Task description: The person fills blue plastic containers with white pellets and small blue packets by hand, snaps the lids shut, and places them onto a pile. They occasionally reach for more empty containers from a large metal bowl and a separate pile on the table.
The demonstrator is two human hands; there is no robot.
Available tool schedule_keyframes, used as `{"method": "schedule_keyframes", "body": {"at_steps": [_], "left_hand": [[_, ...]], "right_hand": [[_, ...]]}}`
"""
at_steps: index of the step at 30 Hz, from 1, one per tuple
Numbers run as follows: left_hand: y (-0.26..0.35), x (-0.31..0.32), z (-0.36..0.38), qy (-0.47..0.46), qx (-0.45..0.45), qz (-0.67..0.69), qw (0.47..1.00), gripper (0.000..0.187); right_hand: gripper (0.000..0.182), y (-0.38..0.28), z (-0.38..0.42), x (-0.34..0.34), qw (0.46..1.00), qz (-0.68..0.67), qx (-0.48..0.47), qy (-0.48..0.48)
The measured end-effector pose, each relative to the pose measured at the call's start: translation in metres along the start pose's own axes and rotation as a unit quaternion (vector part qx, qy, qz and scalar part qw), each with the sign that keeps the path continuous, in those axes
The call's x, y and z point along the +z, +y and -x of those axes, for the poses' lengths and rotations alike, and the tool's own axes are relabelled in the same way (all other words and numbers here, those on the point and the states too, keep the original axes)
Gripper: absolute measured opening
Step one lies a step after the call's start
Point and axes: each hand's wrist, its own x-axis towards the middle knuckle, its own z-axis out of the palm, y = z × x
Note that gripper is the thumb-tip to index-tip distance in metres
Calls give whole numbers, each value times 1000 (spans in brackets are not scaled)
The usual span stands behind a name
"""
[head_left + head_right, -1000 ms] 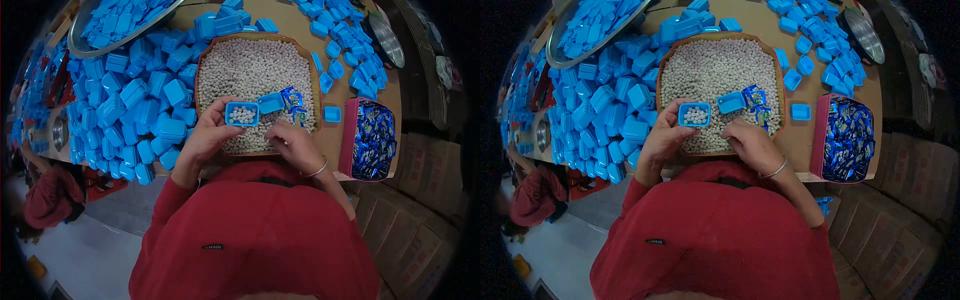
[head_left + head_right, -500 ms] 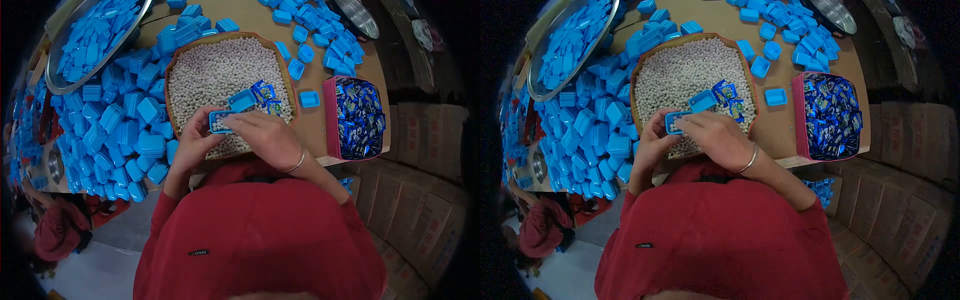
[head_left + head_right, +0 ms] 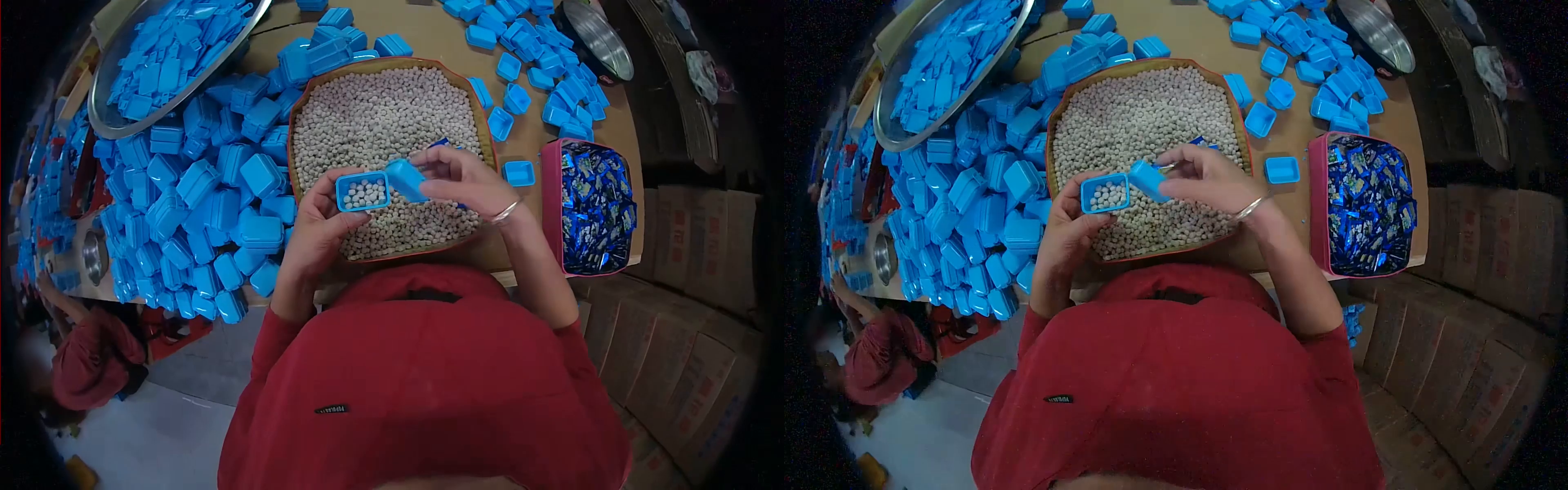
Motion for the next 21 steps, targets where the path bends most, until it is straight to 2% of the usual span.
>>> {"method": "schedule_keyframes", "body": {"at_steps": [1,2,5,8,10,12,13,16,21], "left_hand": [[-1,-1,0,-1,1,2,1000,53],[-2,-2,0,-3,3,5,1000,53],[-2,1,-2,-6,10,2,1000,54],[0,-1,-3,-15,18,-44,999,54],[-1,-1,-3,-29,16,-67,997,52],[-3,2,-5,-49,10,-72,996,49],[-4,4,-5,-61,8,-73,995,47],[3,15,-3,-58,3,-103,993,45],[9,22,-1,-70,47,-124,989,45]], "right_hand": [[40,-3,1,-6,984,-160,66,-46],[43,5,0,-7,946,-306,82,-73],[49,5,5,-4,927,-353,100,-81],[44,-4,14,3,975,-222,28,-8],[41,-16,18,10,998,-28,-58,1],[40,-27,22,21,978,130,-163,26],[46,-32,22,25,939,261,-219,36],[50,-39,23,41,888,366,-265,89],[53,-46,24,45,862,389,-310,97]]}}
